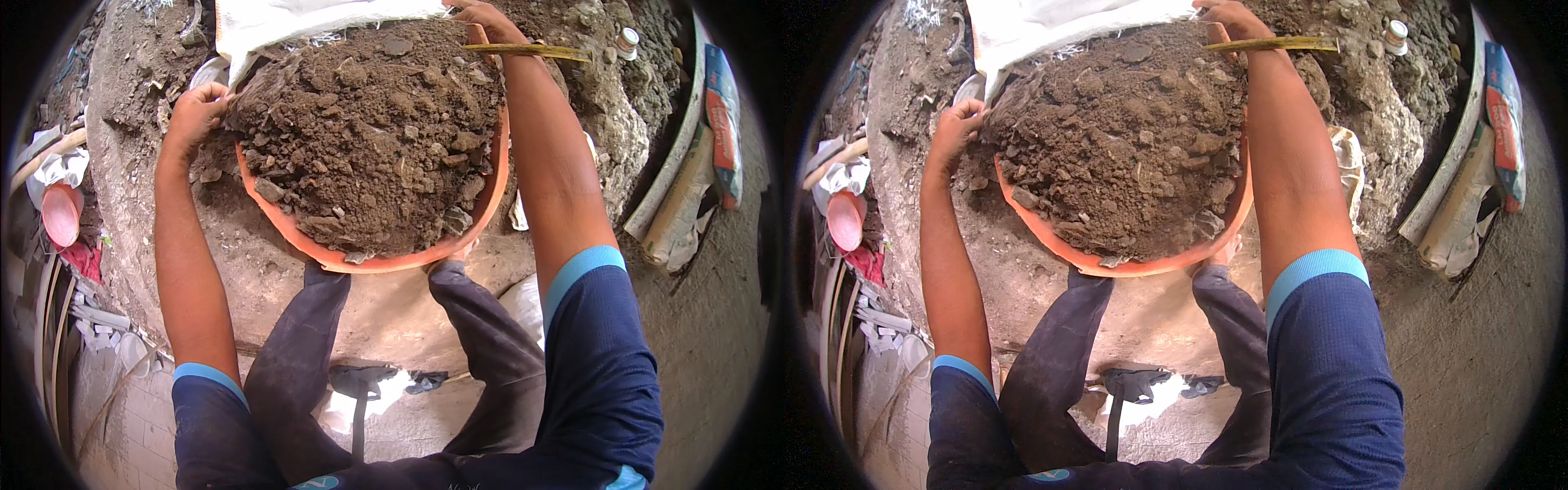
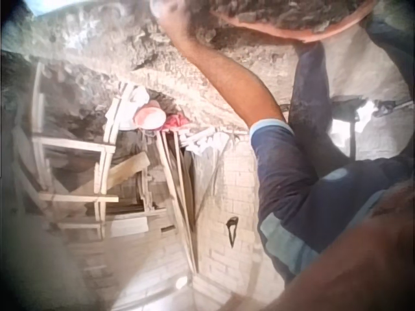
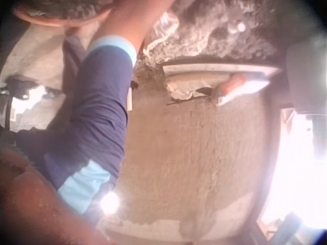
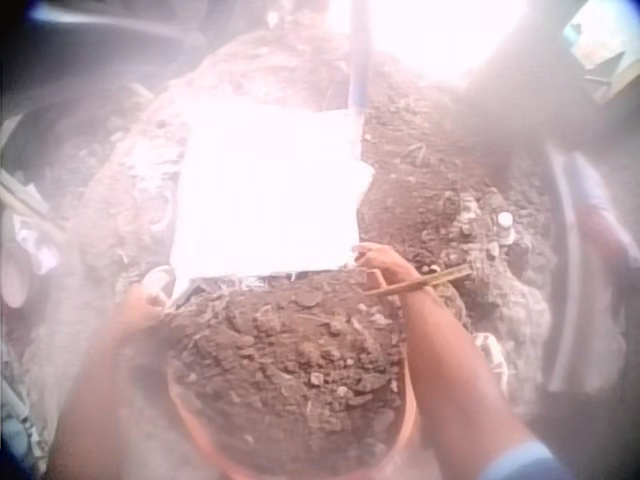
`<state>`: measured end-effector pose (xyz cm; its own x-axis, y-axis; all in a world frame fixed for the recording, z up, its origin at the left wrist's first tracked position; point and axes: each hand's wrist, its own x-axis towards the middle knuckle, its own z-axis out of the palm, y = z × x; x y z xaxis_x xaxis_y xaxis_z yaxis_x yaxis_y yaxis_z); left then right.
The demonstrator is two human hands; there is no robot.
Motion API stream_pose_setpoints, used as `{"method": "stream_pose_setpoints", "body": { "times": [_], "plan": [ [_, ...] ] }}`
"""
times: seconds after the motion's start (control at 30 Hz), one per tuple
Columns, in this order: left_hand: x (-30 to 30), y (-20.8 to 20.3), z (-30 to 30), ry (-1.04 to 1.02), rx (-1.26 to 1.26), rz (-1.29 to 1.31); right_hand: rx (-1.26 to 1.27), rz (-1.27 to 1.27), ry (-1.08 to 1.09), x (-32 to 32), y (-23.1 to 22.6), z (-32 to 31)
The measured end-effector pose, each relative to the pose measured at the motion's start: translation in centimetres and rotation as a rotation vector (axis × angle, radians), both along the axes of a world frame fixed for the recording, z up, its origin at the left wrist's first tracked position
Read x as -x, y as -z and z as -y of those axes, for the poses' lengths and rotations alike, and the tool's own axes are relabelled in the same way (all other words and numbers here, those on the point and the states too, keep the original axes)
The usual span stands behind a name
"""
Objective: The person fills a plastic bucket with dirt by hand from a white bag, and later uses a spade to shovel loose dirt into the bucket.
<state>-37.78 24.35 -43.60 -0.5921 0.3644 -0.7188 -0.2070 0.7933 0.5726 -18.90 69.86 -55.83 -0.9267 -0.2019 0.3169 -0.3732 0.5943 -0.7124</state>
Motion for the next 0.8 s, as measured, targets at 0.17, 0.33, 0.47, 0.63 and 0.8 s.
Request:
{"method": "stream_pose_setpoints", "body": {
  "times": [0.17, 0.33, 0.47, 0.63, 0.8],
  "plan": [
    [0.4, 0.1, 0.0, 0.029, 0.022, 0.082, 0.153, -0.176, 0.137, -0.8, -3.1, 2.5],
    [0.5, 0.1, -0.8, 0.204, 0.099, -0.187, 0.583, 0.758, 0.681, -0.1, -1.4, 2.0],
    [0.4, -1.0, -0.5, 0.172, 0.064, -0.122, 1.224, 0.722, 0.768, -3.0, -5.0, 3.8],
    [0.6, -1.6, -0.2, 0.185, 0.026, -0.038, 1.375, 0.51, 0.697, -4.4, -5.3, 4.3],
    [0.0, -3.3, -4.7, 0.321, 0.025, -0.462, 1.216, 0.619, 0.788, -3.6, -5.5, 5.3]
  ]
}}
